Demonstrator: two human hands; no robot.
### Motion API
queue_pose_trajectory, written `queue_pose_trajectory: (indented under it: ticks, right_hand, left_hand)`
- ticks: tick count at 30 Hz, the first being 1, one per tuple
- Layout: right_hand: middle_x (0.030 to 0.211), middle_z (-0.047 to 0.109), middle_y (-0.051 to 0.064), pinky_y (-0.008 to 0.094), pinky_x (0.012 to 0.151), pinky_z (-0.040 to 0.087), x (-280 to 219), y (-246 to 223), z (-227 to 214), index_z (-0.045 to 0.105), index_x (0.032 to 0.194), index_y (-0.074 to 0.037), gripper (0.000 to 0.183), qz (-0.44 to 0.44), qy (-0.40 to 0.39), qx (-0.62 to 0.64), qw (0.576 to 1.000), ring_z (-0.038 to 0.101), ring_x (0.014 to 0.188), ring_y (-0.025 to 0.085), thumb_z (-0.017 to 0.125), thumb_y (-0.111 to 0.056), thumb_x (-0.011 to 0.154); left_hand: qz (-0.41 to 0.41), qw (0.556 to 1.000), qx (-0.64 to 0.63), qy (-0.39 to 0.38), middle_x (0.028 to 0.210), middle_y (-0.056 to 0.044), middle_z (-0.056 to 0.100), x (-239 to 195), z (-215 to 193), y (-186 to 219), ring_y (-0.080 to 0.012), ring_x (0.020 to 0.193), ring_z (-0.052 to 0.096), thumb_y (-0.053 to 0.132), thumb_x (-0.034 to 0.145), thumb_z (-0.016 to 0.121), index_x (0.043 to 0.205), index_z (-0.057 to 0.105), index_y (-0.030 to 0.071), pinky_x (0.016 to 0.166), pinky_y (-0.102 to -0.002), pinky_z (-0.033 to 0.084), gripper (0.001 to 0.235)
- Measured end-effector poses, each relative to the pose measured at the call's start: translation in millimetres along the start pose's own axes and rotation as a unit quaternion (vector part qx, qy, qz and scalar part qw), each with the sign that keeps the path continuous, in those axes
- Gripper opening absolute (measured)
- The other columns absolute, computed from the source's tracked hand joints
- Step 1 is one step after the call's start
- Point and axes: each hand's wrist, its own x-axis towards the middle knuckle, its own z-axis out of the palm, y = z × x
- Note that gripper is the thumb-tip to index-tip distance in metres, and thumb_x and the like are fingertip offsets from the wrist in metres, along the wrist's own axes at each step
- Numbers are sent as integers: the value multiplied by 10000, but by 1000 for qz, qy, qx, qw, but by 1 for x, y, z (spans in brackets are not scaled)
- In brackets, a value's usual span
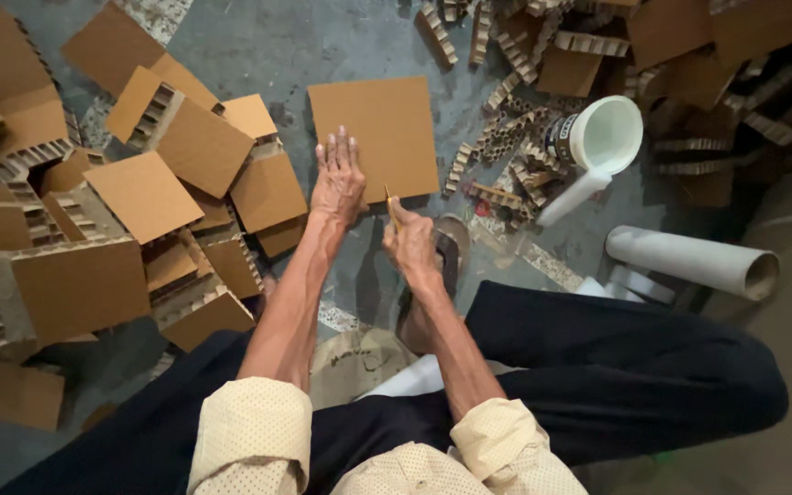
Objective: The person sits on the floor and uses a yellow utility knife to cut rectangular pieces of corrugated cardboard. They repeatedly score the cardboard along a line and then snap it apart by hand, separating the pieces and placing them into a pile.
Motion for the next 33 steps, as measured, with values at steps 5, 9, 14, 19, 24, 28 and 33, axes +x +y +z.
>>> queue_pose_trajectory:
  ticks: [5, 9, 14, 19, 24, 28, 33]
  right_hand:
    - [737, 684, 231, 477, 597, 516, -34, 3, 9, 683, 1332, -124, 388, 115, -24, 65, 991, 699, 638, 389, 626, -152, 949]
    - [849, 705, 243, 462, 608, 539, -49, 23, 47, 581, 1444, -114, 520, 8, 60, 49, 997, 707, 686, 394, 637, -98, 927]
    - [860, 698, 269, 473, 621, 536, -58, 40, 59, 584, 1462, -148, 535, 54, 31, 22, 998, 692, 688, 410, 657, -128, 932]
    - [832, 700, 276, 442, 641, 573, -66, 33, 11, 717, 1306, -176, 489, 59, 19, -82, 995, 711, 697, 374, 745, -170, 817]
    - [827, 706, 150, 389, 545, 547, 23, -8, -31, 584, 1402, -83, 507, 253, 67, 292, 920, 674, 605, 233, 649, -213, 916]
    - [844, 750, 191, 337, 572, 564, 99, -20, -25, 622, 1396, -75, 500, 70, 126, 162, 976, 703, 639, 180, 657, -189, 911]
    - [702, 676, 221, 396, 529, 500, 131, -12, -5, 663, 1387, -129, 493, 11, 105, 60, 993, 638, 524, 253, 651, -196, 899]
  left_hand:
    - [10, 985, -93, -146, 1643, -348, 177, 4, -37, -5, -485, 1529, 211, 366, 745, 773, 1566, 280, -126, 1227, -602, 167, 1077]
    - [17, 993, -55, -106, 1652, -357, 169, 6, -50, -6, -496, 1536, 218, 378, 757, 793, 1578, 283, -107, 1227, -627, 169, 1082]
    - [22, 982, -104, -154, 1610, -411, 101, 4, -66, -5, -550, 1493, 200, 369, 765, 797, 1655, 200, 228, 1198, -640, 170, 1081]
    - [17, 977, -82, -198, 1601, -421, 61, 8, -82, -5, -547, 1502, 178, 361, 759, 806, 1664, 173, 232, 1201, -623, 164, 1112]
    - [60, 989, -59, -124, 1654, -317, 152, 15, -90, -10, -465, 1525, 241, 347, 781, 787, 1628, 269, 126, 1236, -576, 195, 1017]
    - [125, 968, -65, -209, 1695, -159, 160, 15, -93, -14, -342, 1549, 225, 379, 708, 809, 1603, 254, 30, 1240, -499, 208, 1110]
    - [117, 986, -90, -74, 1679, -158, 248, 16, -61, -13, -347, 1516, 304, 336, 710, 820, 1587, 320, 25, 1229, -505, 262, 1056]
